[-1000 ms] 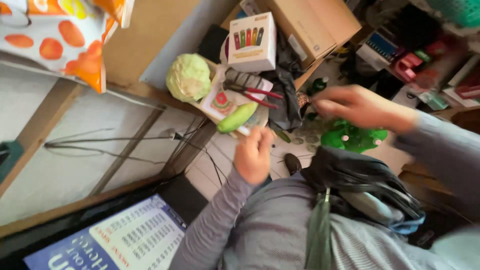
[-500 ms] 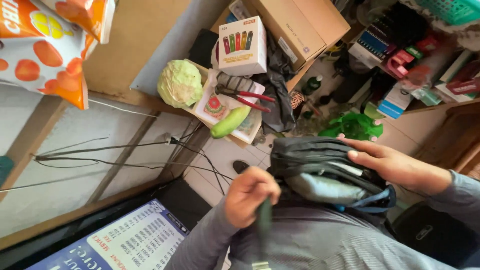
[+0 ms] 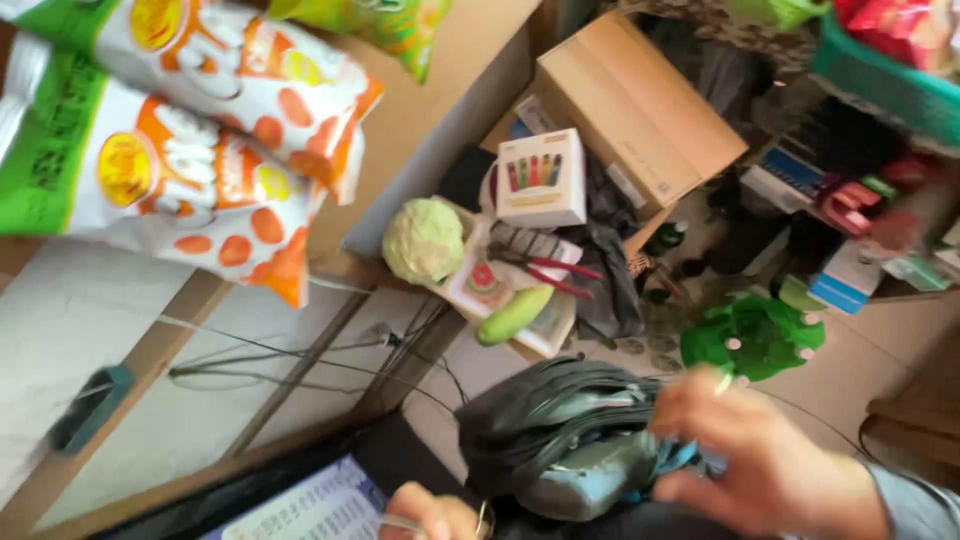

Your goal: Connecting and preparing wires for an electronic component or device.

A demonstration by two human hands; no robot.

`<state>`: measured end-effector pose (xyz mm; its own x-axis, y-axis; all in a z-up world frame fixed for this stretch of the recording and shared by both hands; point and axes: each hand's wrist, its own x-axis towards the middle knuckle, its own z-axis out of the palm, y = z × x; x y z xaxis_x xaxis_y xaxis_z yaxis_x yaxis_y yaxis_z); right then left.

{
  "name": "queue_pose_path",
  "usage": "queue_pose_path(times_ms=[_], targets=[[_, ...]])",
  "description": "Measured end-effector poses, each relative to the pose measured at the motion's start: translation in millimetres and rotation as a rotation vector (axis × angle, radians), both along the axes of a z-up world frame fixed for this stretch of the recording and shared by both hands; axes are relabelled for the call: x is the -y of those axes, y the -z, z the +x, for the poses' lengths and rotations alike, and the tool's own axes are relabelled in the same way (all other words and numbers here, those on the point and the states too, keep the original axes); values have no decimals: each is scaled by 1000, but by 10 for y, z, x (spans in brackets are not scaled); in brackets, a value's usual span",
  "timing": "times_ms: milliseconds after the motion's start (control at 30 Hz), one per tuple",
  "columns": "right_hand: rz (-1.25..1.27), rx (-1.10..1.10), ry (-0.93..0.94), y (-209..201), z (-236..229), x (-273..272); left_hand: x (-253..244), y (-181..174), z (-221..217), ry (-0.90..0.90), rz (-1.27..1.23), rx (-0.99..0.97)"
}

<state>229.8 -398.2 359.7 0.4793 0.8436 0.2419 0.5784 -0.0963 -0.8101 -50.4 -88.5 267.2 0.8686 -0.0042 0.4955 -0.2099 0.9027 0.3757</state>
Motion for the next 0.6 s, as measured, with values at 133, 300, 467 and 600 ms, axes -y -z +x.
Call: queue_pose_path(times_ms=[133,300,467,600], targets=[[-341,10,-212,-278,-250,-303,168,-718,-12,-229,360,-456],[-226,129,-267,-117,-349,-516,30,-1006,192,-318,451,-589],[-137,144,-270,-62,-347,-619,-223,-1141,211,-278,510,-625],[54,27,-244,57,-323,-391,-406,-1253,268,-220,559,-582]])
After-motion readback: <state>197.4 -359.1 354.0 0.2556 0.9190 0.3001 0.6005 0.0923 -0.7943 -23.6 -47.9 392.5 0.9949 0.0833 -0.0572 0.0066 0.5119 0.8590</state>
